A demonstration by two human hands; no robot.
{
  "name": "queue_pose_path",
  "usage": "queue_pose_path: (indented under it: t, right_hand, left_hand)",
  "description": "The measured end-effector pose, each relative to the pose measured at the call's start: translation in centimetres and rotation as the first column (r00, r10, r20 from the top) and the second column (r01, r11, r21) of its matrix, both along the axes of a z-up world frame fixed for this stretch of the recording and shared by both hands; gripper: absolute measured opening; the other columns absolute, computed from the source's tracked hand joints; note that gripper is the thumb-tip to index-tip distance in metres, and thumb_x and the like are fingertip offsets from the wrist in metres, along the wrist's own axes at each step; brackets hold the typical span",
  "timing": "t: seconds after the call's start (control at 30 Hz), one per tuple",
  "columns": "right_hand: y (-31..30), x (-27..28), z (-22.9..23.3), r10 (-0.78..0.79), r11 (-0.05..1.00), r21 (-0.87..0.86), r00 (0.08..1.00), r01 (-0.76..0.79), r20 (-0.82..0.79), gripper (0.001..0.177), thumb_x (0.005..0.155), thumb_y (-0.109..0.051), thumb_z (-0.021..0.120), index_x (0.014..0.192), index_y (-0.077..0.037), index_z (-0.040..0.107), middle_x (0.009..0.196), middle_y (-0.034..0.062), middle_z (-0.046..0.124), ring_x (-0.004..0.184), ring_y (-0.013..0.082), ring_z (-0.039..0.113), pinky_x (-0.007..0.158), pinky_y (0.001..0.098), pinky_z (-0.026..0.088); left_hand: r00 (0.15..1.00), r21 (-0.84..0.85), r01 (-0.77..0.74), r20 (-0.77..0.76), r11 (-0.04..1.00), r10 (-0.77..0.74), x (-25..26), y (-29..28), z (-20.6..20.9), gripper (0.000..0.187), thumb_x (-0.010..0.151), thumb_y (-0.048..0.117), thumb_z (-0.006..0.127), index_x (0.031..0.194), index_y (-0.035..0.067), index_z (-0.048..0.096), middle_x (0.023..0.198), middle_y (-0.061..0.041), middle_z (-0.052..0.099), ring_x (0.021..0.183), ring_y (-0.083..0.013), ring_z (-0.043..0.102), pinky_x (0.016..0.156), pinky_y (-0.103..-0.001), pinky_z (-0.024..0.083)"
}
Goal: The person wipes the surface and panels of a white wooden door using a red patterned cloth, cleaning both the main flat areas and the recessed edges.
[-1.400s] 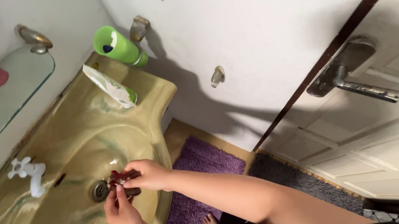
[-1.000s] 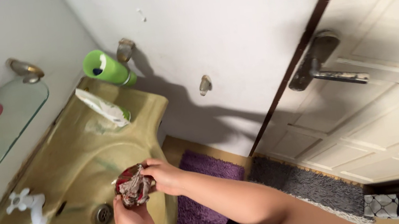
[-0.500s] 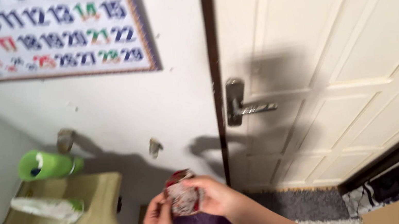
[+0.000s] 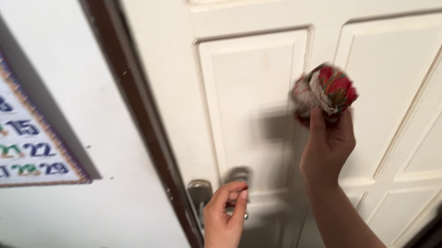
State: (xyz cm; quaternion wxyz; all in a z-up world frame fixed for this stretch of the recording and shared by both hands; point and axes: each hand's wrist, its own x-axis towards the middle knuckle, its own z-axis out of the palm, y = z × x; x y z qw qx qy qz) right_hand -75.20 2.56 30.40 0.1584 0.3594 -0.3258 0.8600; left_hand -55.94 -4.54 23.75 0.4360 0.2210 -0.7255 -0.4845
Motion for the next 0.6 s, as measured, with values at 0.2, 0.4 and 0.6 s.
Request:
queue_pose_path:
  t: [0.2,0.4,0.6]
  right_hand:
    - [-2.2,-5.1,5.6,-0.683,0.585,0.051,0.525,0.81,-0.507,0.032,0.097,-0.003,0.066,0.129,-0.001,0.064,0.136,0.0103,0.055,0.118,0.0268,0.049,0.102,0.0398,0.045]
    - [-6.0,-5.4,6.6,-0.692,0.447,0.107,0.419,0.888,-0.588,0.035,0.095,-0.003,0.067,0.13,-0.003,0.07,0.132,0.0086,0.064,0.12,0.0291,0.043,0.108,0.0423,0.04]
    - [-12.7,1.2,8.4,-0.564,0.522,-0.025,0.323,0.852,-0.76,0.031,0.093,0.0,0.074,0.124,-0.002,0.072,0.129,0.0064,0.067,0.114,0.0232,0.053,0.104,0.0402,0.04]
  left_hand:
    - [0.974,-0.265,-0.106,0.168,0.958,0.154,-4.9,-1.0,-0.1,0.02,0.092,0.023,0.068,0.104,0.008,0.073,0.095,-0.006,0.076,0.078,-0.0158,0.073,0.057,-0.031,0.055]
    - [0.833,-0.444,-0.016,0.49,0.896,0.258,-5.6,-4.4,-8.0,0.031,0.093,0.038,0.069,0.086,0.008,0.072,0.081,-0.01,0.072,0.074,-0.0274,0.07,0.068,-0.043,0.054]
    - [0.676,-0.344,0.065,0.706,0.937,0.212,-5.9,-6.6,-11.6,0.047,0.091,0.055,0.067,0.082,0.009,0.068,0.08,-0.009,0.07,0.076,-0.029,0.071,0.07,-0.044,0.056]
